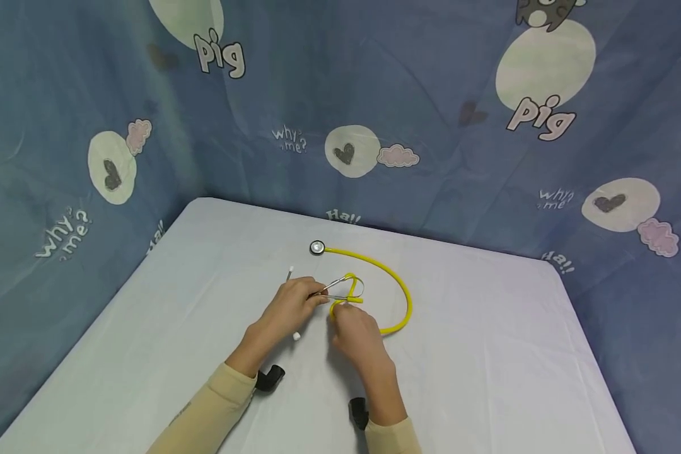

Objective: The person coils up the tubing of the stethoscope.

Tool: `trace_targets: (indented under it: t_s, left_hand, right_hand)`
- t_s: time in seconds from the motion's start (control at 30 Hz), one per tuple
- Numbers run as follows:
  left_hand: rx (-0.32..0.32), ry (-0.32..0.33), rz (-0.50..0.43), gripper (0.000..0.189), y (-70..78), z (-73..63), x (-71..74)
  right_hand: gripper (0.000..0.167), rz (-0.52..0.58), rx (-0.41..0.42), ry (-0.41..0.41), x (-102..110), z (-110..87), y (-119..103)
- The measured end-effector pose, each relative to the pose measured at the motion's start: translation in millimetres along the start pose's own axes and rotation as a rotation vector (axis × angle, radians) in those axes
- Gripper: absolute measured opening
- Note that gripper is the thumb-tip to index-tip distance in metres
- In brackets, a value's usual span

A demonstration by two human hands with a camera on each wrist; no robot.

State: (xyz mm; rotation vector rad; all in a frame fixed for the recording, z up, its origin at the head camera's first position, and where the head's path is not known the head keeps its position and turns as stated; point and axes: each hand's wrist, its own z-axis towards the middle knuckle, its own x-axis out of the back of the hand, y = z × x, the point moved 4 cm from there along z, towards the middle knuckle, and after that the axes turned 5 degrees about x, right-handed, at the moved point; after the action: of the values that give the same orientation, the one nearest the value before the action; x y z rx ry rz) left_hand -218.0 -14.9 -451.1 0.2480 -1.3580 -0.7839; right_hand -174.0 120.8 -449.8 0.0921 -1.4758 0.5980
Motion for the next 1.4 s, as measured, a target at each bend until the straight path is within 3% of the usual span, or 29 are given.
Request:
trace_targets:
  t_s: [0.37, 0.5, 0.7, 1.0, 1.17, 1.4]
  left_hand:
    - [-0.049, -0.015, 0.062, 0.005, 4.7, -4.8, -7.4]
    - [-0.056, -0.029, 0.091, 0.009, 7.0, -4.8, -6.2]
    - [-0.065, -0.041, 0.104, 0.004, 7.7, -5.3, -2.8]
    - [-0.076, -0.128, 0.073, 0.007, 12.6, -4.7, 0.1]
    - [-0.145, -0.199, 0.069, 0.008, 19.4, -6.1, -4.7]
    - [-0.242, -0.238, 0.058, 0.005, 26.6, -10.5, -8.2]
  right_hand:
    - [0.023, -0.043, 0.064, 0.054, 5, -4.3, -7]
    - [0.027, 0.003, 0.081, 0.098, 15, -6.5, -8]
    - [0.012, 0.066, 0.114, 0.172, 27, -9.4, -3]
    - [0.013, 0.129, 0.154, 0.269, 38, -11.5, 3]
    - [0.015, 0.17, 0.151, 0.319, 47, -14.7, 12]
    - [0.019, 0.144, 0.192, 0.396, 58, -19.3, 23]
